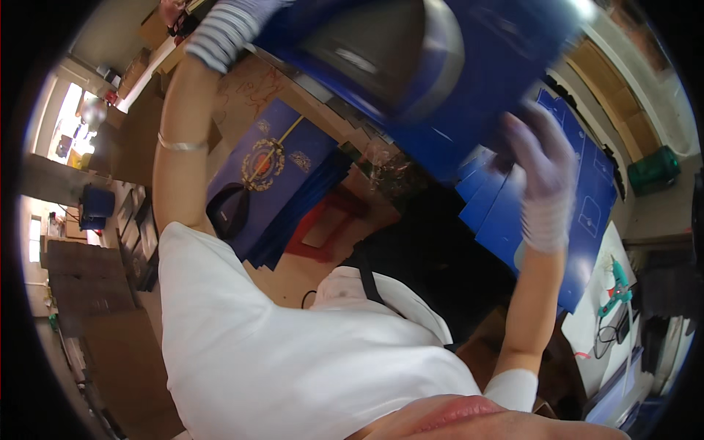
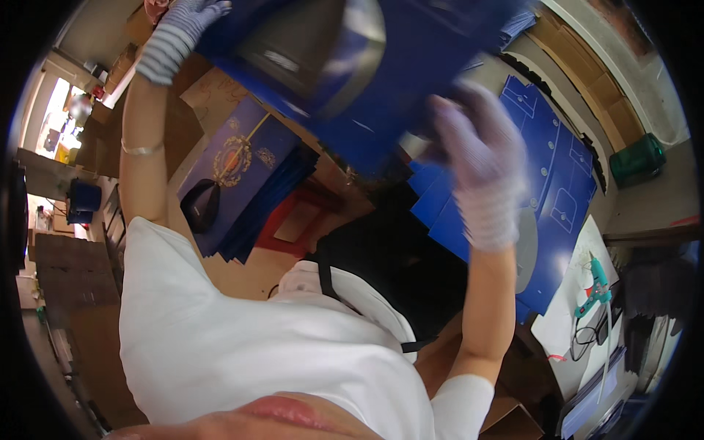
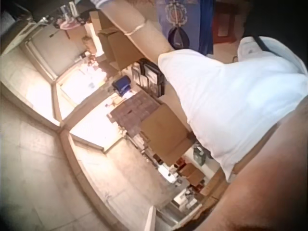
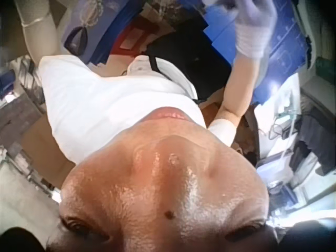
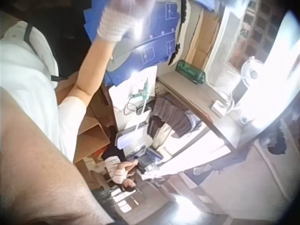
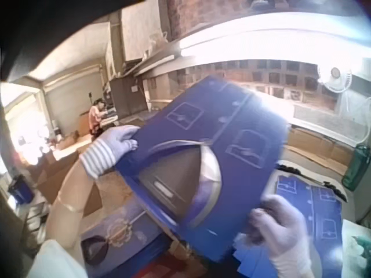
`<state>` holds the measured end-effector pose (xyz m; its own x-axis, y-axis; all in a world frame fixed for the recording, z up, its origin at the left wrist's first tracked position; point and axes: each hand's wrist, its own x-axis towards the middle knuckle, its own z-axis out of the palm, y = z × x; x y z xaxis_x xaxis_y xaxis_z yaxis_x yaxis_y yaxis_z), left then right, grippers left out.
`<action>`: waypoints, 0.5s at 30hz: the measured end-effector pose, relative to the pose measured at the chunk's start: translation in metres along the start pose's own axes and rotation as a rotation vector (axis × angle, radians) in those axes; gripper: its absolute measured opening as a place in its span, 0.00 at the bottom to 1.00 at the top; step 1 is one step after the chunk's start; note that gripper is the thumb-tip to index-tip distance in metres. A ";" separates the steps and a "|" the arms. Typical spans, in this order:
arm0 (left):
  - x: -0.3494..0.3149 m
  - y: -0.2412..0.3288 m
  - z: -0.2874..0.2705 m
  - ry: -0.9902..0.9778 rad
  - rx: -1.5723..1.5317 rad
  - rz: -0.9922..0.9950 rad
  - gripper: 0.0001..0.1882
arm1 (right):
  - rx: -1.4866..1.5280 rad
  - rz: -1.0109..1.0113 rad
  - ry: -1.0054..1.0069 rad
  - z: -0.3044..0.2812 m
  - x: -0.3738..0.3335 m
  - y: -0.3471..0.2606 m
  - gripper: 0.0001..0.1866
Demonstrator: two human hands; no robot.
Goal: The person is using a hot glue gun to assemble blue and grey paper folders or gift boxes at a workstation.
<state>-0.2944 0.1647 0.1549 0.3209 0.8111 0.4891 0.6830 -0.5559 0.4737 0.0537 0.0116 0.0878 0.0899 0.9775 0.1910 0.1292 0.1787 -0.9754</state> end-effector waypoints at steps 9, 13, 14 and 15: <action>0.051 -0.238 -0.040 -0.345 0.268 -0.244 0.19 | -0.321 -0.039 -0.312 0.106 0.068 0.023 0.22; 0.081 -0.234 0.005 -0.438 0.124 -0.097 0.24 | -0.440 -0.167 -0.086 0.088 0.063 0.037 0.25; 0.079 -0.248 -0.013 -0.441 0.146 -0.103 0.23 | -0.420 -0.161 -0.134 0.094 0.059 0.022 0.24; 0.093 -0.225 0.028 -0.467 -0.160 -0.220 0.22 | -0.460 -0.096 -0.125 0.084 0.063 0.026 0.24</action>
<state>-0.4000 0.3706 0.0734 0.4637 0.8860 0.0056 0.6702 -0.3549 0.6518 -0.0205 0.0871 0.0654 -0.0596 0.9702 0.2350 0.5569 0.2277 -0.7988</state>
